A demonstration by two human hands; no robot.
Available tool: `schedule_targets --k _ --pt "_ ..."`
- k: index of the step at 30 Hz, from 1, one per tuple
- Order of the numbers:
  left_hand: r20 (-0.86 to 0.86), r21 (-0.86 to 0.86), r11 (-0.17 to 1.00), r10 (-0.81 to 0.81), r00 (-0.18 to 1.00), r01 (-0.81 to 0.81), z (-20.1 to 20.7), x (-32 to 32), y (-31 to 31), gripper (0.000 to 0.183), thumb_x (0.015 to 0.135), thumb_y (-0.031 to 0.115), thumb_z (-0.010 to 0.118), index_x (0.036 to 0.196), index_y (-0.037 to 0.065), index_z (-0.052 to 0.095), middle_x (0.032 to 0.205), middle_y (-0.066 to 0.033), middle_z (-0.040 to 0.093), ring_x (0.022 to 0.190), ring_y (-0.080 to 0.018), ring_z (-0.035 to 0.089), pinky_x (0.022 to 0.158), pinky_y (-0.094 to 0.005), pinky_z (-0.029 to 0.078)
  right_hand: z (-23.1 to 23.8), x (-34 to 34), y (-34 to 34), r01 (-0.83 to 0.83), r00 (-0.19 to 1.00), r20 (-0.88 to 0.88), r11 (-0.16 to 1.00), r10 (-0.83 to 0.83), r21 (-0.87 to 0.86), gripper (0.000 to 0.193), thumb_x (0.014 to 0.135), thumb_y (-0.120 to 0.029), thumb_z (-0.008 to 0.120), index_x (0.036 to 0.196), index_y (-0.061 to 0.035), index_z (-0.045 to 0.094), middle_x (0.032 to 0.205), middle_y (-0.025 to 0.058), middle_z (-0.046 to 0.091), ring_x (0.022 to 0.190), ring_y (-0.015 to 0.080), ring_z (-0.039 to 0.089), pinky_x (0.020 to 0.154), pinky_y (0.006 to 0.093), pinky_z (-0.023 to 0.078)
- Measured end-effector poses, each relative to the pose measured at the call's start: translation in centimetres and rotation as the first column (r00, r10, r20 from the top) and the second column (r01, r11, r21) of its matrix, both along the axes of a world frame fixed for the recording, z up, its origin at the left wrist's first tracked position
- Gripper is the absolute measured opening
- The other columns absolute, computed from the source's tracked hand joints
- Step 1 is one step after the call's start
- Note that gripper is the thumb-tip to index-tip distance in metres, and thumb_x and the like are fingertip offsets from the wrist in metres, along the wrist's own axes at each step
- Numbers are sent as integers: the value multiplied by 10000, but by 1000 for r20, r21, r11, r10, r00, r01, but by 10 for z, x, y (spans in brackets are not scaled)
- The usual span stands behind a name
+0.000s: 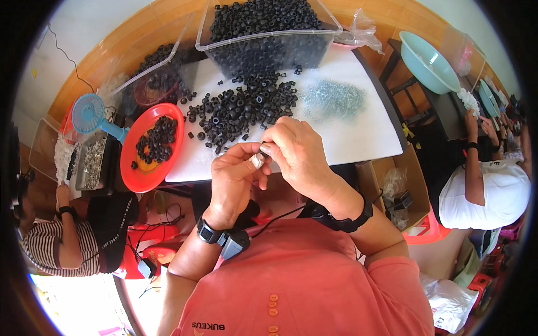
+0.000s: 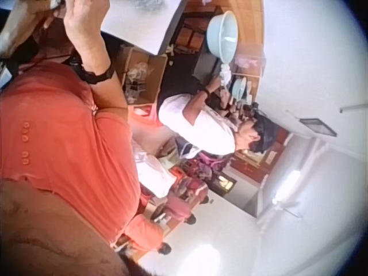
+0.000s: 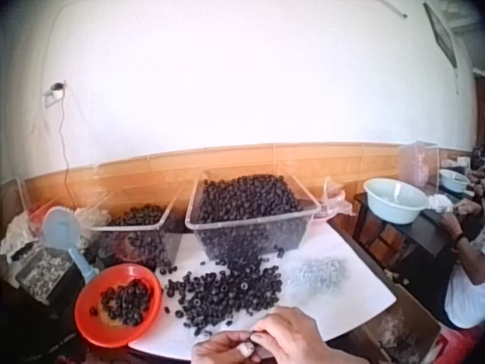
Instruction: Manually sorting and assembling small black eyelets and washers on a workbench.
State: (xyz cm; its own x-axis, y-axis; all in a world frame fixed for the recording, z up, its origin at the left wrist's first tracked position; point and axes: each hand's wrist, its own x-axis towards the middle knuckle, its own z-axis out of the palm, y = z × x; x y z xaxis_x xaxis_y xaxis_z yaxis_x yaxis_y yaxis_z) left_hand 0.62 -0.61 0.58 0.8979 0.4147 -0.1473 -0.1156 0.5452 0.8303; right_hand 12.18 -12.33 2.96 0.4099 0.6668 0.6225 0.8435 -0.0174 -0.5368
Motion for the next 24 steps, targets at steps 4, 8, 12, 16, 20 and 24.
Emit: schedule_targets --k 4,8,12,16,20,24 --pt "16 16 1000 26 1000 -26 -5 0 -1 155 963 -6 601 1101 -76 620 922 -131 677 703 -169 642 528 -255 512 -7 -4 -1 -38 995 -94 998 43 56 101 833 -1 687 877 -54 614 781 80 558 696 283 567 626 387 451" --pt "-17 39 998 51 999 -51 -2 0 -2 160 952 -20 612 1100 -77 632 902 -130 681 682 -165 637 524 -256 510 -15 -8 -7 -38 950 -302 989 80 141 91 850 36 665 890 -30 617 791 84 565 666 253 563 595 351 452" --pt "-14 -49 999 23 1000 -24 0 0 -1 158 932 -31 643 1081 -80 652 912 -111 683 704 -127 628 514 -239 504 -20 -7 -9 -23 959 -276 988 64 150 93 859 57 648 898 -18 609 793 89 570 650 241 564 585 332 449" --pt "-9 34 999 36 999 -35 -6 0 -2 165 953 -16 611 1106 -76 633 893 -142 683 650 -167 631 514 -269 517 -17 -4 -3 -10 1000 -20 994 12 106 107 859 57 635 906 -27 592 792 107 575 659 286 578 585 358 454" --pt "1 2 1000 7 1000 -7 -6 -2 0 188 940 -19 636 1119 -77 649 900 -120 683 704 -140 637 521 -242 513 -14 -1 -4 -44 995 -86 996 51 78 110 859 49 629 901 -37 574 799 117 577 674 316 587 589 390 458" --pt "-14 -2 1000 9 1000 -9 0 -3 0 184 946 -11 632 1118 -72 648 900 -119 682 707 -136 636 521 -241 511 -10 2 -8 -51 979 -191 997 63 66 121 852 58 624 903 -40 574 817 121 586 720 334 618 612 408 482"
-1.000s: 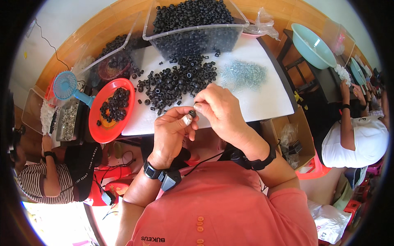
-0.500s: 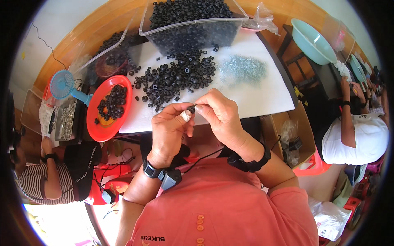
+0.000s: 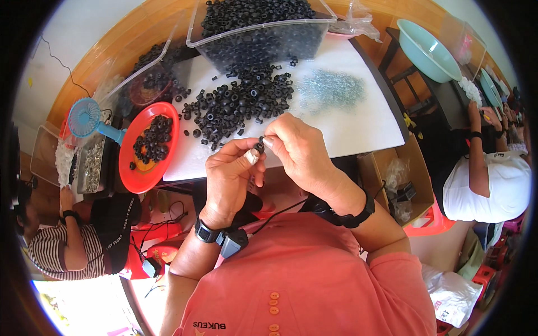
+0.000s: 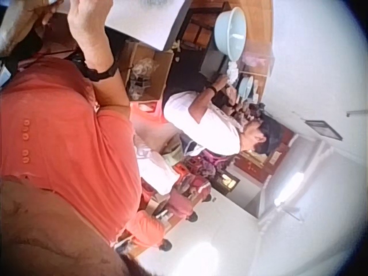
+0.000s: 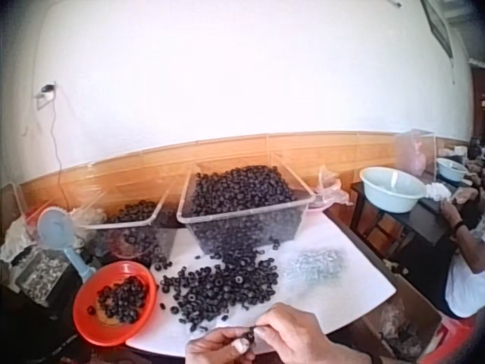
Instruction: Manually sorting and assembling small black eyelets and washers on a workbench.
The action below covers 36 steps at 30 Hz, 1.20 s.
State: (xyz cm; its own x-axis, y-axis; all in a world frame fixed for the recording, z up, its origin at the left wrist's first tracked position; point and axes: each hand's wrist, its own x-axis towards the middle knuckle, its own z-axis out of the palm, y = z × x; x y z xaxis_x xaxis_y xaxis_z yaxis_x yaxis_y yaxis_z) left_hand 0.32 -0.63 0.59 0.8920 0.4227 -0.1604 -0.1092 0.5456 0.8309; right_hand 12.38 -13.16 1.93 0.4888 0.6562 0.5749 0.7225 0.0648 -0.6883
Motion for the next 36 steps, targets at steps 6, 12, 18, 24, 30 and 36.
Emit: schedule_targets --k 6,12,18,24,30,36 --pt "13 56 998 5 1000 -6 1 1 -1 189 947 -10 628 1126 -66 653 912 -111 678 713 -128 629 525 -235 507 6 1 3 -38 996 74 999 39 -13 131 849 73 625 926 -26 589 839 125 593 723 330 622 612 389 484" --pt "16 105 994 13 1000 -15 9 2 -3 205 947 -11 623 1145 -58 656 929 -104 676 726 -119 623 534 -227 499 12 1 1 -67 996 -63 997 69 28 136 856 74 620 946 -28 619 842 124 582 762 313 614 651 376 486" --pt "2 79 997 -6 1000 6 -1 8 5 209 948 -13 616 1149 -53 657 927 -105 676 726 -118 618 541 -232 506 13 6 0 -19 999 37 1000 19 -18 153 821 70 643 933 -30 614 865 118 562 773 325 596 671 382 488" --pt "21 97 995 7 1000 -9 -3 7 4 185 949 -15 614 1127 -49 656 923 -101 675 725 -121 619 544 -239 513 17 4 3 -26 975 217 995 47 -99 225 750 102 630 922 -42 607 887 118 553 794 333 590 651 418 489" --pt "76 52 998 20 997 -24 -7 6 5 155 951 -20 614 1102 -44 640 918 -98 671 723 -124 620 544 -245 515 11 4 9 -85 996 25 996 85 -14 181 823 98 626 954 -24 644 906 111 569 788 297 629 665 371 502" --pt "103 21 999 31 994 -34 -8 5 3 142 945 -28 622 1086 -44 637 910 -94 667 732 -128 628 537 -247 514 7 2 15 -133 991 -2 990 134 54 179 859 85 613 998 -14 666 937 111 589 785 264 642 692 341 514"
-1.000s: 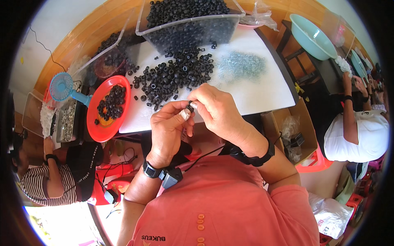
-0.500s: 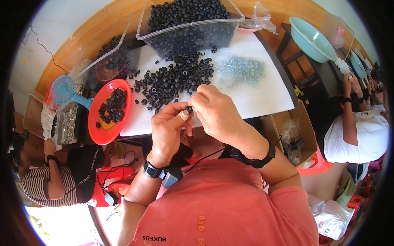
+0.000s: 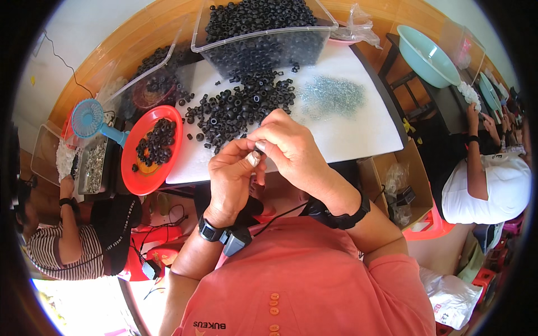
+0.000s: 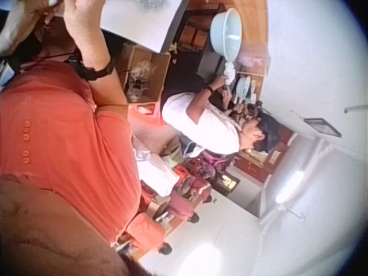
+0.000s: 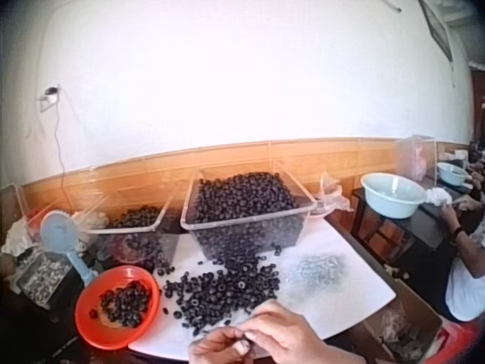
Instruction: Manually sorting and assembling small black eyelets and washers on a workbench.
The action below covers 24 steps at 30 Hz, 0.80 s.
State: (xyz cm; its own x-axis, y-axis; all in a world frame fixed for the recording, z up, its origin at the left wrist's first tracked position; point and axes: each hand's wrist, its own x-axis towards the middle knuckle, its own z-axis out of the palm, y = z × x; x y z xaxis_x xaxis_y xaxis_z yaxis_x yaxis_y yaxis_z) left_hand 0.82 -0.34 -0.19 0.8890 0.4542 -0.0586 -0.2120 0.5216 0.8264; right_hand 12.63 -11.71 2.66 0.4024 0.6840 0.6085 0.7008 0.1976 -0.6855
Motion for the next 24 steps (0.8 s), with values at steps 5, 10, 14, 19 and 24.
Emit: schedule_targets --k 5,10,14,19,24 --pt "-1 42 999 18 1000 -18 0 -1 -1 141 954 -24 597 1090 -43 632 868 -111 664 682 -162 624 531 -266 504 -5 -5 4 11 996 -90 1000 -12 -9 150 872 62 629 1003 -2 664 921 101 593 764 230 641 689 312 513" --pt "-10 28 999 32 999 -32 2 -1 -2 140 954 -18 603 1089 -44 631 857 -114 664 674 -162 622 527 -267 503 -6 -2 -1 -18 981 -194 997 4 -70 116 881 42 654 992 8 659 886 86 598 778 187 645 684 294 507" --pt "2 -10 1000 -2 1000 2 -2 -2 2 149 939 -21 635 1084 -52 646 900 -95 668 718 -128 623 518 -235 497 -12 -1 -5 -73 959 -275 997 71 3 105 892 30 670 995 11 666 892 60 616 817 147 648 721 280 515" --pt "-46 64 997 38 998 -35 0 -2 -3 145 951 -11 617 1089 -49 630 851 -116 664 634 -152 610 499 -255 492 -17 -1 -4 -124 856 -497 990 140 66 86 902 24 672 988 18 677 903 36 630 839 118 643 759 263 523" --pt "-32 86 995 61 998 -58 -1 -2 -3 150 945 -19 622 1090 -54 632 853 -114 664 629 -140 602 495 -247 484 -14 -4 -6 -81 891 -448 997 77 11 92 901 18 682 992 22 666 868 44 625 823 125 649 743 263 521"
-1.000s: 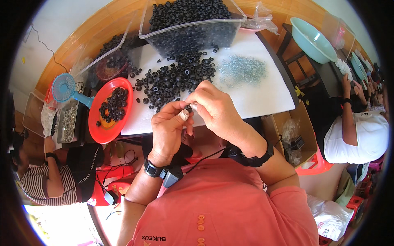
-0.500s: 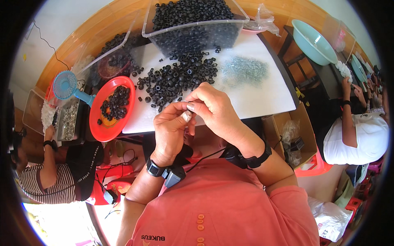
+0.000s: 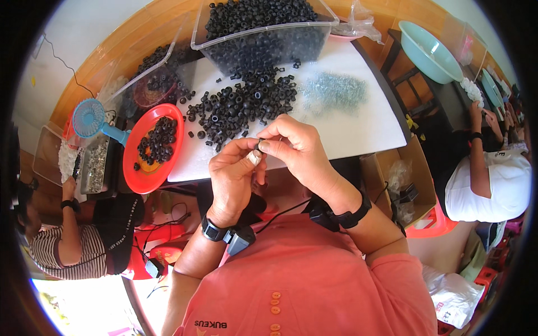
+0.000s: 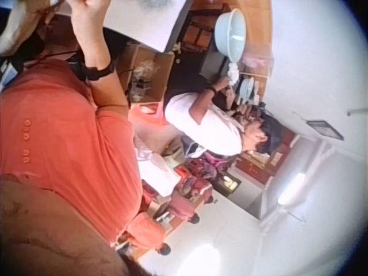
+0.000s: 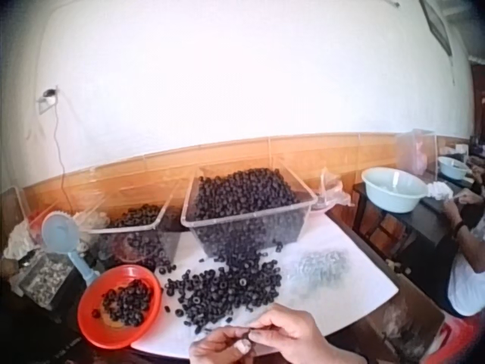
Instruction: Manually sorting and assembling small black eyelets and washers on a workbench.
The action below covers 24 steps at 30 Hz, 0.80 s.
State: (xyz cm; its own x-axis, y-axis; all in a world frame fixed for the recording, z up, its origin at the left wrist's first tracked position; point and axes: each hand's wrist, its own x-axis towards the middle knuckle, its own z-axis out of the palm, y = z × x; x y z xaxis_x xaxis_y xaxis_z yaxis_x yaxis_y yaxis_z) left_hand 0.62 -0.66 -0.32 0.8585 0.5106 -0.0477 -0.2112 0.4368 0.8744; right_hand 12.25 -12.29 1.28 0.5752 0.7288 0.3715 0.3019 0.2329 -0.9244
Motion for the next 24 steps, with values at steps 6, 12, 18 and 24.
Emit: schedule_targets --k 6,12,18,24 --pt "13 -39 999 -16 1000 16 2 -1 1 146 935 -21 643 1077 -48 651 875 -87 664 673 -108 605 487 -215 464 -3 -6 -2 106 949 293 992 -120 64 109 886 39 680 981 0 642 859 102 609 759 201 643 665 290 505" --pt "-44 8 1000 -5 999 5 4 -1 0 138 936 -14 643 1070 -47 652 842 -73 658 620 -91 573 477 -208 440 9 -6 -2 221 788 590 975 -175 -5 193 764 66 669 912 -34 596 838 122 584 719 319 606 617 397 492" --pt "-89 84 996 11 996 -4 5 -1 -4 157 936 -33 626 1088 -71 627 822 -101 659 541 -106 533 474 -212 408 13 -8 -2 308 596 778 951 -198 6 220 681 -18 694 813 -54 521 788 103 552 718 314 587 582 424 470" --pt "-118 173 985 34 992 -13 4 0 -7 145 933 -13 646 1073 -51 644 772 -61 648 520 -81 506 474 -201 379 12 -10 -6 346 593 787 937 -171 -57 234 680 -32 700 829 -45 521 800 100 564 734 306 598 586 420 483"
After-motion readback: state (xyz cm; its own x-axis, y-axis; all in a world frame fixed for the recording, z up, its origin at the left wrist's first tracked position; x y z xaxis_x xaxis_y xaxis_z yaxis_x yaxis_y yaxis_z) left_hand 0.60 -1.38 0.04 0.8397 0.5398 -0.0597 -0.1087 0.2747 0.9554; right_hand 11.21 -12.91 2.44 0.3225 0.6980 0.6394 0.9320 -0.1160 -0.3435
